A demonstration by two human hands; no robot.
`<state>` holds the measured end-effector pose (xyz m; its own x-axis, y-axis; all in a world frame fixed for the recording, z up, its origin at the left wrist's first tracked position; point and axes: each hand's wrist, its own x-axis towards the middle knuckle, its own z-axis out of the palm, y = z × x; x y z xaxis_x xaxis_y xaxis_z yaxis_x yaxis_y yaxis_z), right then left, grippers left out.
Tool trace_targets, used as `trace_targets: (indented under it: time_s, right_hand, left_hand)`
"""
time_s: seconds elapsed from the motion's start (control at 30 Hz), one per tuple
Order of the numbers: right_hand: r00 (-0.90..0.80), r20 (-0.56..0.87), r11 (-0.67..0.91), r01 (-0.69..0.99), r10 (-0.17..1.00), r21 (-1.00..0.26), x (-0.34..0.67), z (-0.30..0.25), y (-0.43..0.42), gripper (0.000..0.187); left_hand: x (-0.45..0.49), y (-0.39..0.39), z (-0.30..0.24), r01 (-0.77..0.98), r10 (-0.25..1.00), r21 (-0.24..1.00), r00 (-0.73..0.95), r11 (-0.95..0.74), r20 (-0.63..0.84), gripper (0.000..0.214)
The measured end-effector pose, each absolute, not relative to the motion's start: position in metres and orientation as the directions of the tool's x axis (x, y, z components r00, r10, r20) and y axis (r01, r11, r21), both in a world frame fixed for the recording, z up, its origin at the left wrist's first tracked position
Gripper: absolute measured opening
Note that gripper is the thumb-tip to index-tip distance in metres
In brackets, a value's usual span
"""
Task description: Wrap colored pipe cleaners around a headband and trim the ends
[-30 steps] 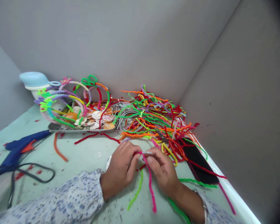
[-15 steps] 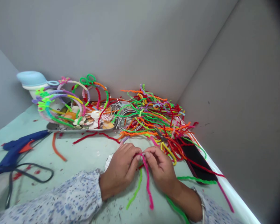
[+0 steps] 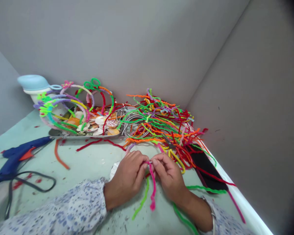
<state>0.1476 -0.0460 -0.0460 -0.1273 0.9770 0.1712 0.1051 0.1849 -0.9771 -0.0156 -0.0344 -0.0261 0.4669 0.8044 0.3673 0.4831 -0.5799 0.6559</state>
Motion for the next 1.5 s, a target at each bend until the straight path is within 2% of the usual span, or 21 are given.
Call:
trace_targets:
  time_s: [0.27, 0.7, 1.0, 1.5]
  right_hand:
    - [-0.130, 0.129, 0.137, 0.060, 0.983, -0.989, 0.147, -0.044, -0.044, 0.018]
    - [-0.160, 0.076, 0.068, -0.051, 0.984, -0.996, 0.147, -0.048, -0.046, 0.014]
    - [-0.148, 0.012, 0.006, -0.042, 0.989, -0.999, 0.145, -0.037, -0.044, 0.018]
    - [-0.184, 0.022, 0.001, -0.115, 0.983, -0.993, 0.146, -0.038, -0.044, 0.018]
  left_hand:
    - [-0.018, -0.037, -0.026, 0.463, 0.809, 0.681, 0.465, -0.568, 0.359, 0.020]
    - [-0.018, -0.035, -0.028, 0.519, 0.796, 0.605, 0.434, -0.604, 0.422, 0.008]
    - [-0.018, -0.032, -0.032, 0.556, 0.781, 0.550, 0.412, -0.623, 0.469, 0.006]
    - [-0.019, -0.032, -0.033, 0.534, 0.764, 0.548, 0.410, -0.644, 0.498, 0.007]
